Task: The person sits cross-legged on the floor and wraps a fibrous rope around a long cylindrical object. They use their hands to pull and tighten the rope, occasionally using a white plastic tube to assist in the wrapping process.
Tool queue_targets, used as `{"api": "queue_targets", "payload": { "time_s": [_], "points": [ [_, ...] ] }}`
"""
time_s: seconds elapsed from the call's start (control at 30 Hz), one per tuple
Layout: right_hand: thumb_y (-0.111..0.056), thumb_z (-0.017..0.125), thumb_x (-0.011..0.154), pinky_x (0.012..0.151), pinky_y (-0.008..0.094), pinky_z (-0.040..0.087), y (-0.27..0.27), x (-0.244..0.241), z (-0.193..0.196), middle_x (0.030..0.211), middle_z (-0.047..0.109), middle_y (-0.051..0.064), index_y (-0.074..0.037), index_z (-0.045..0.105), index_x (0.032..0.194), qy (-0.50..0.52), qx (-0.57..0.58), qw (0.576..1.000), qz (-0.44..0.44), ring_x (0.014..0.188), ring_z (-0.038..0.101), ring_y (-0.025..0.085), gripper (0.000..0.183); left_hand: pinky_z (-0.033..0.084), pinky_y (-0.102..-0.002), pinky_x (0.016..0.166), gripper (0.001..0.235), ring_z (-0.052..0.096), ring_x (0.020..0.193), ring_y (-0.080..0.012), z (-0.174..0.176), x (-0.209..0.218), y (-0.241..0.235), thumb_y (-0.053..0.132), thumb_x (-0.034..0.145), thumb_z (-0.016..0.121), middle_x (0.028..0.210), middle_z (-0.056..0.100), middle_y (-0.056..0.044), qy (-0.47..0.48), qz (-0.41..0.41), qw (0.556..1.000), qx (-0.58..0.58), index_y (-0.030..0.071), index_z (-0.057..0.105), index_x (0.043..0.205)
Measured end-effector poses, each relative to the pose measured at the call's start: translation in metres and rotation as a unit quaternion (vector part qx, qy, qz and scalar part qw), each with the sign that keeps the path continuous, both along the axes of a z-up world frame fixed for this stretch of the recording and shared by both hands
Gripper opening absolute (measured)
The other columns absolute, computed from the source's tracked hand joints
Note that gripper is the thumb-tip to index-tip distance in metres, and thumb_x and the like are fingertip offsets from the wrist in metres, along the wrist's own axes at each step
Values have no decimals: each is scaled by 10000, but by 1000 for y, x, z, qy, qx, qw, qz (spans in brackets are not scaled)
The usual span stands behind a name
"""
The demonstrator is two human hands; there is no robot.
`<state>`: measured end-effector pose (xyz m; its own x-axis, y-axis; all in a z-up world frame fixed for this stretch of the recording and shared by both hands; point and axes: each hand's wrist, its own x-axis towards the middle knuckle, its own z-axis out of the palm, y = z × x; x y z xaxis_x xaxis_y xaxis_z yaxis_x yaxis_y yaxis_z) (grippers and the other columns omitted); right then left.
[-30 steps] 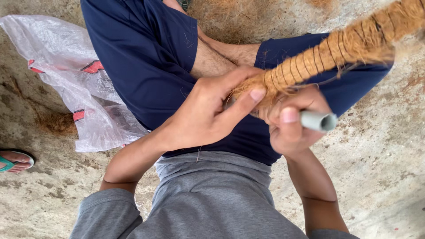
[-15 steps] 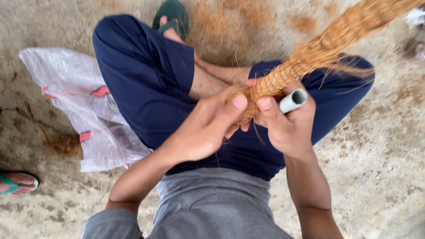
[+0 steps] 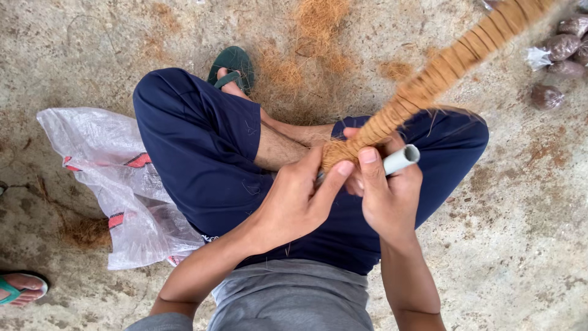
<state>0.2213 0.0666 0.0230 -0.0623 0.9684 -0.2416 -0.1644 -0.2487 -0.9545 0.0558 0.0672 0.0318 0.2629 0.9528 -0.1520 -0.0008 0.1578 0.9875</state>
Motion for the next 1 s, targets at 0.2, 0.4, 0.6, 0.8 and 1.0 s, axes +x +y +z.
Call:
{"api": "queue_targets", "payload": {
  "time_s": [0.2,0.4,0.6,0.8,1.0],
  "points": [
    [-145,559,1163,607,269,417,-3,2,6,726,500,4,56,541,1277,14,25,999,36,599,436,67,232,384,-233,514,298,465,613,-38,-14,-1,-8,283,1118,497,755,546,30,-138,10,980,-146,4,591,1165],
    [-164,610,1073,550,240,362,7,17,8,738,486,-17,76,544,1452,81,-26,987,134,607,395,52,453,216,-223,420,301,294,506,-36,-21,-23,-5,322,1098,424,660,374,53,-310,-107,875,-356,56,529,1002],
    [-167,613,1073,518,237,366,24,12,5,724,489,-22,48,573,1258,77,-84,987,112,587,421,51,286,358,-232,416,415,440,466,-68,-18,-6,0,357,1081,333,636,534,16,-226,-32,930,-288,32,571,982],
    [-152,555,1093,541,250,409,18,9,0,765,526,0,21,571,1223,66,-67,991,92,610,452,66,217,452,-214,580,336,502,657,-30,-21,2,-7,304,1111,461,746,595,-6,-6,-27,994,-105,6,612,1078],
    [-119,540,1142,642,279,451,6,13,-3,810,498,-8,27,512,1233,87,-43,992,78,698,471,77,174,310,-221,458,305,370,541,-33,-29,-4,-3,319,1099,472,688,423,47,-184,-33,945,-269,35,547,1018]
  ]
}}
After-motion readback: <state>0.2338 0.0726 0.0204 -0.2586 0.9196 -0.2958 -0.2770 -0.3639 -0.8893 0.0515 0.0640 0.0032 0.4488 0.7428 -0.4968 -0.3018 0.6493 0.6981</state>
